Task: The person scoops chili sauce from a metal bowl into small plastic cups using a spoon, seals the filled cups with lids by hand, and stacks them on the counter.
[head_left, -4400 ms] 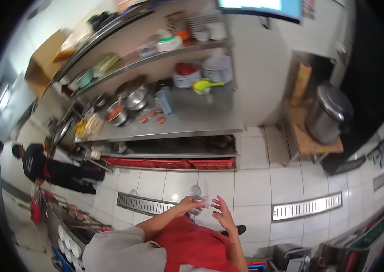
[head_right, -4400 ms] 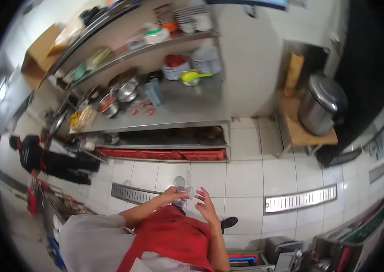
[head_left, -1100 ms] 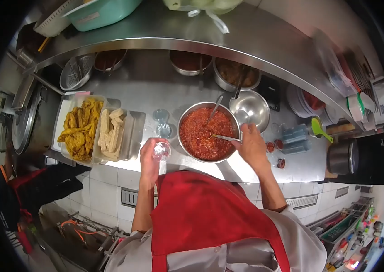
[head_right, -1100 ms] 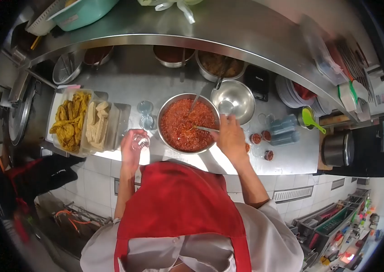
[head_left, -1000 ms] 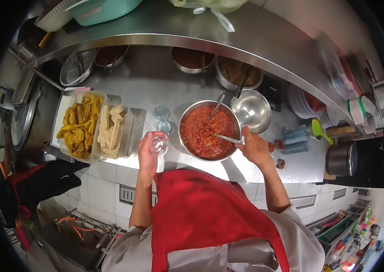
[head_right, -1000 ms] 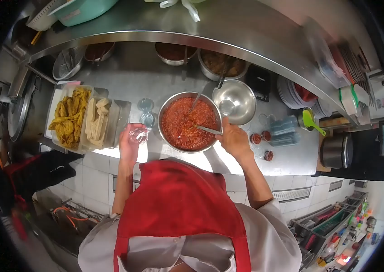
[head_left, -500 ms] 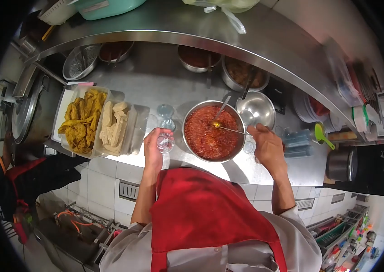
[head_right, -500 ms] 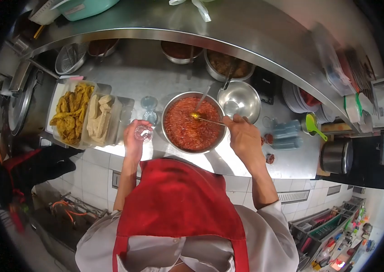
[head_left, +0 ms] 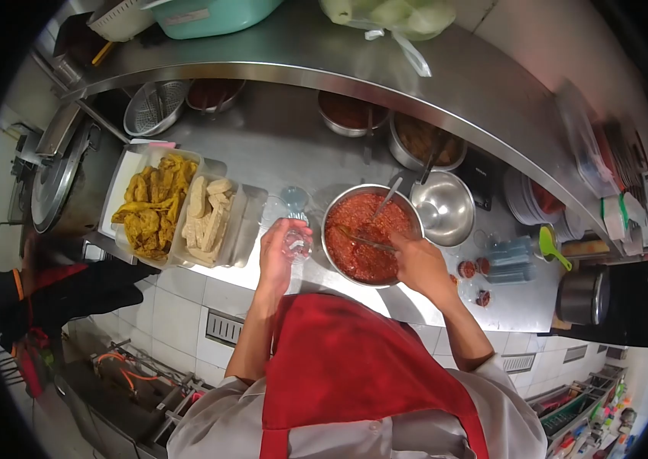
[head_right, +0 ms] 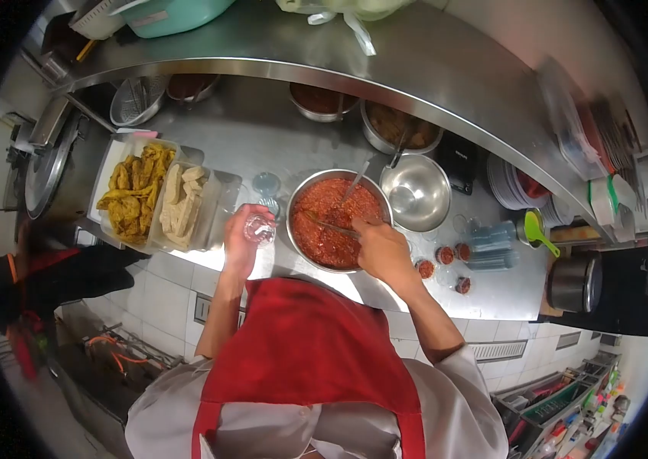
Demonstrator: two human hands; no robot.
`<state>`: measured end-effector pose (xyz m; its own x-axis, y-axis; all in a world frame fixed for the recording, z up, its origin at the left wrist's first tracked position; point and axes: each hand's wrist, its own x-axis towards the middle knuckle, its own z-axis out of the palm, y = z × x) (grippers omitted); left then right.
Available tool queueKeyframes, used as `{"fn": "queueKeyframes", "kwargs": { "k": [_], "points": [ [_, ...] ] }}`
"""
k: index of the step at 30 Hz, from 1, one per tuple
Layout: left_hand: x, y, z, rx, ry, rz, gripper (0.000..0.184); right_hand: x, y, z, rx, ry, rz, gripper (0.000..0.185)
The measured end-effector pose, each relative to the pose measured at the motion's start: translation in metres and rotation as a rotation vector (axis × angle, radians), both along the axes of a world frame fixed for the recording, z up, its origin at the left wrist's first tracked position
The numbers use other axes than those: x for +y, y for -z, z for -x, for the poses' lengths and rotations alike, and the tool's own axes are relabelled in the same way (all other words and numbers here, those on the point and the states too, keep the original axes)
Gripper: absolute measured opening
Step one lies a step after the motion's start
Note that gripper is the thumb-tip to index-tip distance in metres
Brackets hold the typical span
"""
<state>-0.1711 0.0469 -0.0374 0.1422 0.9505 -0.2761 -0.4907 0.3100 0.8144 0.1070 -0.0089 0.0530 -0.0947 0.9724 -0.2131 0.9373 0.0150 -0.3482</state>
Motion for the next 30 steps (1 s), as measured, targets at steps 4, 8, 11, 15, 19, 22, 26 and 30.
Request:
{"fn": "queueKeyframes", "kwargs": {
  "k": [4,8,11,15,19,22,26,30],
  "points": [
    [0.002,-0.004,0.000,-0.082,-0.010,0.037,0.034,-0.006,0.009,-0.023,0.206,0.162,0.085,0.013],
    [0.006,-0.001,0.000,-0.074,-0.022,0.017,0.032,-0.020,0.007,-0.031,0.202,0.141,0.011,0.017],
    [0.005,0.002,0.000,-0.048,0.010,0.037,0.030,-0.036,0.009,-0.027,0.028,0.153,-0.148,0.022],
    [0.003,0.011,0.000,0.080,0.032,0.061,0.037,-0.029,0.033,-0.011,0.017,0.130,-0.348,0.033],
    [0.001,0.015,-0.007,0.074,-0.030,0.099,0.031,-0.015,0.043,0.003,-0.019,0.137,-0.301,0.026],
    [-0.005,0.017,-0.012,0.030,-0.106,0.063,0.028,-0.010,0.052,0.000,-0.059,0.109,-0.367,0.020],
    [-0.008,0.014,-0.021,0.005,-0.162,0.053,0.028,-0.002,0.041,-0.003,-0.106,0.022,-0.272,0.029],
    [-0.016,0.014,-0.010,-0.002,-0.112,0.053,0.029,0.002,0.055,-0.017,-0.037,-0.062,-0.199,0.039]
  ]
}}
